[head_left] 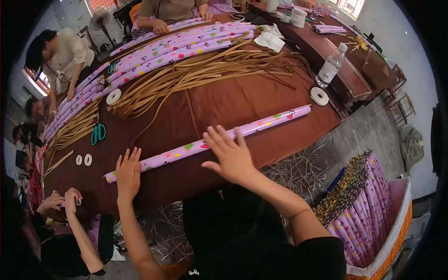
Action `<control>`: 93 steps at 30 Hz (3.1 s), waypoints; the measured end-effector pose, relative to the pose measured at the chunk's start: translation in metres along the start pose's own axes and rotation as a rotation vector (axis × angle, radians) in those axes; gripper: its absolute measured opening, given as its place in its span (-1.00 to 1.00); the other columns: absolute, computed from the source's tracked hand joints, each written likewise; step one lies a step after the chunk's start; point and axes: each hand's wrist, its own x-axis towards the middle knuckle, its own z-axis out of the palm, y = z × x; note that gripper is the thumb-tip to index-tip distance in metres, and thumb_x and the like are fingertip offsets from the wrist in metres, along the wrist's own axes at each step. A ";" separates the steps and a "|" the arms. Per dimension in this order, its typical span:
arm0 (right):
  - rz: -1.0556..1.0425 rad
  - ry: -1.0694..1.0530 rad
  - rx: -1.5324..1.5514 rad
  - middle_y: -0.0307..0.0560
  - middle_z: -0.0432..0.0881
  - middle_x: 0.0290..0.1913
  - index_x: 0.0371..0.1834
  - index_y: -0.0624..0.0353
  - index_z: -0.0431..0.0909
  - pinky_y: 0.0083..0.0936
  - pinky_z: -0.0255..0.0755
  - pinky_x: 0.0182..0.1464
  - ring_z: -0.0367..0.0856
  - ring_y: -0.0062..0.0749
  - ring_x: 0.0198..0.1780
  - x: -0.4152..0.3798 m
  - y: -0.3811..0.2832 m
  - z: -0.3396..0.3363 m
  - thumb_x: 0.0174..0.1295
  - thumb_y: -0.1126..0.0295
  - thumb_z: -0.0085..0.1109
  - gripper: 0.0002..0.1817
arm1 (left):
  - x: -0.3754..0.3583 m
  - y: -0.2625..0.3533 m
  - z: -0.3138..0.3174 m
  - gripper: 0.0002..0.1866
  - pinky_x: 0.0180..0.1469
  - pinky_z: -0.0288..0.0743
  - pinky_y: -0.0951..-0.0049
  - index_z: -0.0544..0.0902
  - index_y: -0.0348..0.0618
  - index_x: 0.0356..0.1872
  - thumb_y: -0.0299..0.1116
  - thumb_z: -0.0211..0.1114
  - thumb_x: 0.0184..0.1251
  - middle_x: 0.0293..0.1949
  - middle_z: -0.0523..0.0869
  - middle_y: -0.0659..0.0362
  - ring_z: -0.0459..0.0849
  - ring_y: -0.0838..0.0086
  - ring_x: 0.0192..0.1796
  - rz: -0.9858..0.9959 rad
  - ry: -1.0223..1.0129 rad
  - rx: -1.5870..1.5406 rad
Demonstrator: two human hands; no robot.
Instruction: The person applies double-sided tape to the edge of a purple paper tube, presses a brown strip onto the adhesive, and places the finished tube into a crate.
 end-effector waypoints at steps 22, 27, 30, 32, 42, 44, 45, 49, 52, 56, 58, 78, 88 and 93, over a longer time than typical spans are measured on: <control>0.050 -0.071 -0.153 0.05 0.56 0.08 0.25 0.18 0.48 0.00 0.10 0.45 0.43 0.02 0.22 -0.036 0.167 -0.074 0.14 0.14 0.34 -0.38 | -0.010 -0.007 -0.009 -0.40 0.53 -0.01 0.04 0.43 -0.02 0.38 0.10 0.11 0.46 0.44 0.38 0.07 0.26 0.17 0.50 0.034 -0.107 0.028; -0.172 -0.058 -0.255 0.09 0.50 -0.18 0.09 0.28 0.50 -0.01 0.34 0.13 0.47 0.05 -0.10 -0.059 0.177 -0.097 0.11 0.14 0.34 -0.44 | -0.015 -0.016 0.007 -0.41 0.30 0.33 0.13 0.59 -0.12 0.07 0.17 0.29 0.27 0.17 0.62 0.03 0.52 0.14 0.27 0.182 0.080 0.085; -0.129 -0.044 -0.324 0.11 0.50 -0.12 0.10 0.28 0.47 0.03 0.34 0.07 0.45 0.11 -0.09 -0.114 0.203 -0.095 0.08 0.05 0.32 -0.37 | -0.011 0.012 -0.018 -0.49 -0.02 0.44 0.27 0.60 -0.09 -0.10 0.13 0.37 0.18 -0.19 0.66 0.15 0.62 0.27 -0.08 0.219 0.034 0.146; -0.040 -0.109 -0.323 0.13 0.52 -0.04 0.11 0.28 0.45 0.08 0.33 0.11 0.45 0.15 -0.02 -0.148 0.221 -0.091 0.05 0.01 0.32 -0.33 | -0.005 0.024 -0.022 -0.50 -0.22 0.38 0.37 0.60 -0.06 -0.18 0.15 0.39 0.11 -0.41 0.54 0.24 0.55 0.38 -0.31 0.352 0.232 0.215; 0.423 -0.180 -0.372 0.14 0.50 0.02 0.10 0.26 0.44 0.05 0.26 0.19 0.41 0.16 0.08 -0.275 0.240 -0.037 0.02 0.14 0.35 -0.38 | 0.031 0.086 -0.049 -0.53 -0.33 0.42 0.50 0.63 -0.15 -0.10 0.05 0.33 0.20 -0.38 0.55 0.26 0.55 0.47 -0.36 0.835 0.415 0.242; 0.494 -0.187 -0.353 0.14 0.50 0.04 0.10 0.26 0.43 0.05 0.24 0.21 0.41 0.16 0.10 -0.292 0.237 -0.016 0.01 0.16 0.35 -0.39 | 0.036 0.092 -0.049 -0.64 -0.33 0.42 0.51 0.64 -0.15 -0.06 -0.16 0.30 0.20 -0.33 0.59 0.25 0.57 0.48 -0.33 0.964 0.472 0.414; 0.531 -0.193 -0.346 0.14 0.49 0.04 0.10 0.26 0.43 0.05 0.24 0.22 0.40 0.16 0.10 -0.300 0.234 -0.004 0.01 0.18 0.36 -0.39 | 0.036 0.097 -0.053 -0.66 -0.31 0.43 0.50 0.64 -0.16 -0.03 -0.30 0.26 0.16 -0.29 0.62 0.24 0.59 0.48 -0.30 0.977 0.459 0.397; 0.667 -0.219 -0.298 0.14 0.49 0.07 0.10 0.25 0.43 0.04 0.21 0.25 0.39 0.16 0.14 -0.335 0.219 0.041 -0.01 0.23 0.37 -0.40 | 0.037 0.121 -0.064 -0.72 -0.30 0.42 0.48 0.64 -0.20 -0.13 -0.27 0.22 0.22 -0.37 0.64 0.27 0.61 0.47 -0.32 1.032 0.526 0.426; 0.746 -0.235 -0.274 0.14 0.48 0.09 0.09 0.25 0.42 0.03 0.19 0.27 0.38 0.17 0.17 -0.354 0.208 0.068 -0.01 0.27 0.38 -0.41 | 0.030 0.141 -0.067 -0.69 -0.30 0.47 0.42 0.65 -0.26 -0.08 -0.31 0.21 0.22 -0.34 0.65 0.17 0.60 0.41 -0.32 1.092 0.496 0.467; 0.824 -0.236 -0.243 0.15 0.47 0.11 0.09 0.24 0.42 0.02 0.16 0.30 0.36 0.17 0.21 -0.372 0.197 0.095 -0.03 0.32 0.39 -0.42 | 0.015 0.175 -0.077 -0.66 -0.37 0.48 0.39 0.65 -0.34 -0.09 -0.28 0.20 0.23 -0.40 0.65 0.14 0.62 0.38 -0.36 1.131 0.420 0.491; 0.873 -0.231 -0.165 0.14 0.45 0.15 0.12 0.23 0.41 0.02 0.11 0.34 0.32 0.14 0.26 -0.375 0.190 0.106 -0.01 0.32 0.38 -0.41 | 0.011 0.188 -0.077 -0.63 -0.38 0.49 0.38 0.64 -0.39 -0.09 -0.26 0.20 0.24 -0.38 0.67 0.10 0.63 0.35 -0.37 1.174 0.382 0.594; 0.503 0.170 -0.191 0.19 0.45 0.21 0.44 0.23 0.20 0.13 0.08 0.41 0.38 0.10 0.25 -0.369 0.190 0.043 0.08 0.61 0.24 -0.22 | 0.063 0.163 -0.066 -0.69 -0.33 0.50 0.31 0.63 -0.22 -0.13 -0.22 0.20 0.21 -0.37 0.68 0.19 0.69 0.33 -0.32 1.039 0.254 0.477; 0.339 0.348 -0.685 0.08 0.51 0.13 0.29 0.14 0.34 0.14 0.16 0.40 0.47 0.05 0.20 -0.294 0.248 -0.126 0.25 0.50 0.16 -0.49 | 0.125 0.077 -0.081 -0.56 0.04 0.56 0.23 0.58 -0.07 0.17 -0.37 0.24 0.23 -0.02 0.68 0.05 0.67 0.23 -0.09 0.892 0.527 0.454; 0.256 0.442 -0.754 0.09 0.54 0.14 0.26 0.17 0.36 0.10 0.24 0.35 0.49 0.11 0.19 -0.270 0.233 -0.156 0.18 0.29 0.26 -0.43 | 0.133 0.051 -0.085 -0.50 0.10 0.52 0.18 0.56 -0.17 0.15 -0.30 0.33 0.13 0.03 0.63 0.06 0.62 0.17 0.03 0.732 0.599 0.354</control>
